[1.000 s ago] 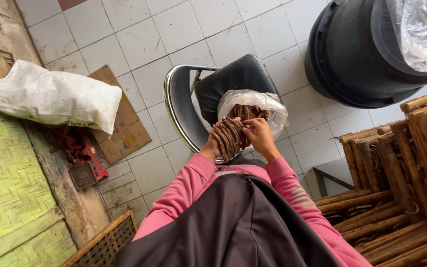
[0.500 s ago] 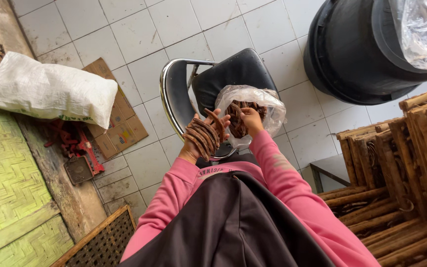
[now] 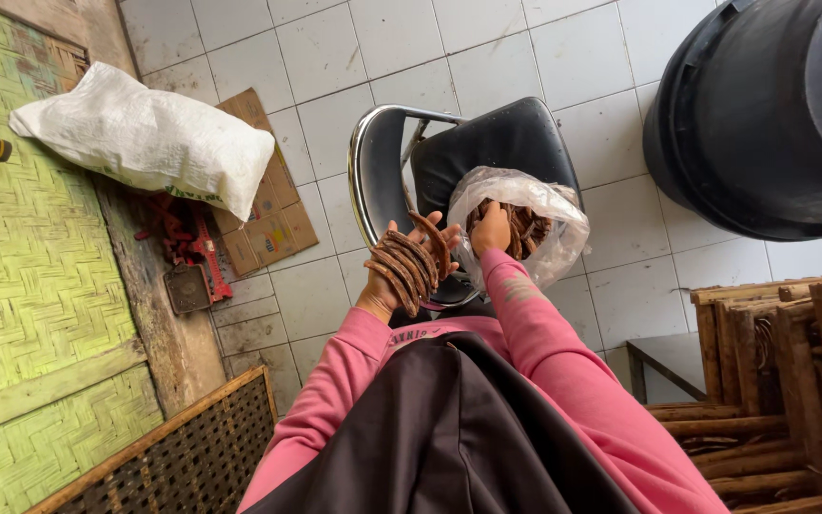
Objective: The person collects pieces of dried food from a wooden tray and puts them into a clear plastic bag.
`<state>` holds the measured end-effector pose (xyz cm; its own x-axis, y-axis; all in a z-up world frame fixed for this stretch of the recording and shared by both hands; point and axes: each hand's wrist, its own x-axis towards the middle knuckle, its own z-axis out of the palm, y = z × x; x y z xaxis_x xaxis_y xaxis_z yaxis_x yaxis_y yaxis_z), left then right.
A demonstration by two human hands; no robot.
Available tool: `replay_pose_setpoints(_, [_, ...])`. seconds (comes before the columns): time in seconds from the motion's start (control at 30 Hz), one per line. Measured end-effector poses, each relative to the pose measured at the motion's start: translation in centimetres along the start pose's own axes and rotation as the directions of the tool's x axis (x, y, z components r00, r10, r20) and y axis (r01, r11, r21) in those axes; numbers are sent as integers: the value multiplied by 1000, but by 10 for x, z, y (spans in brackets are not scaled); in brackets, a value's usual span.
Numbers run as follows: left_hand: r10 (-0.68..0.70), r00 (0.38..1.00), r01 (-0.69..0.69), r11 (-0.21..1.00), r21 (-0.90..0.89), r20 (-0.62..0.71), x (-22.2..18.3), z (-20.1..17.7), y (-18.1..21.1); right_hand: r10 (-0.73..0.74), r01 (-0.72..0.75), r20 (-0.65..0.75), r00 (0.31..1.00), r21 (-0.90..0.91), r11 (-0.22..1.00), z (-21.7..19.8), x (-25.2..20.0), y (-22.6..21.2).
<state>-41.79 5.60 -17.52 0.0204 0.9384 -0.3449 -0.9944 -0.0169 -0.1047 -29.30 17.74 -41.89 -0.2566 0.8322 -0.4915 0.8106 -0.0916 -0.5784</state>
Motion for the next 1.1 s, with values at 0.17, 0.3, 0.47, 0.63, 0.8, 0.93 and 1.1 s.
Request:
replay_pose_setpoints(0.17, [-42,999,42,998,56,-15,13,-15,-5,-1,-36,120,993,311,950,-45,2,1])
replay_pose_setpoints(0.3, [-43,998,49,993,103,-55,34,-34,-13,-71,-145,262,963,719,680,-106,-41,-14])
replay_pose_setpoints(0.47, [-103,992,116,974,193,-76,69,-50,-31,-365,281,25,931,589,758,-157,-88,-42])
replay_pose_setpoints(0.63, [-143,990,140,985,104,21,100,-39,-26,-202,-41,142,969,899,437,-186,-65,-35])
replay_pose_setpoints(0.8, [-26,987,1,989,150,160,103,-18,0,-93,-155,267,959,771,617,-181,-50,14])
replay_pose_setpoints(0.93, [55,995,-70,980,184,83,95,-1,13,76,-194,230,970,550,812,-117,-25,26])
replay_pose_setpoints(1.1, [94,994,-104,963,250,48,84,20,8,-24,23,2,1000,265,964,-46,9,12])
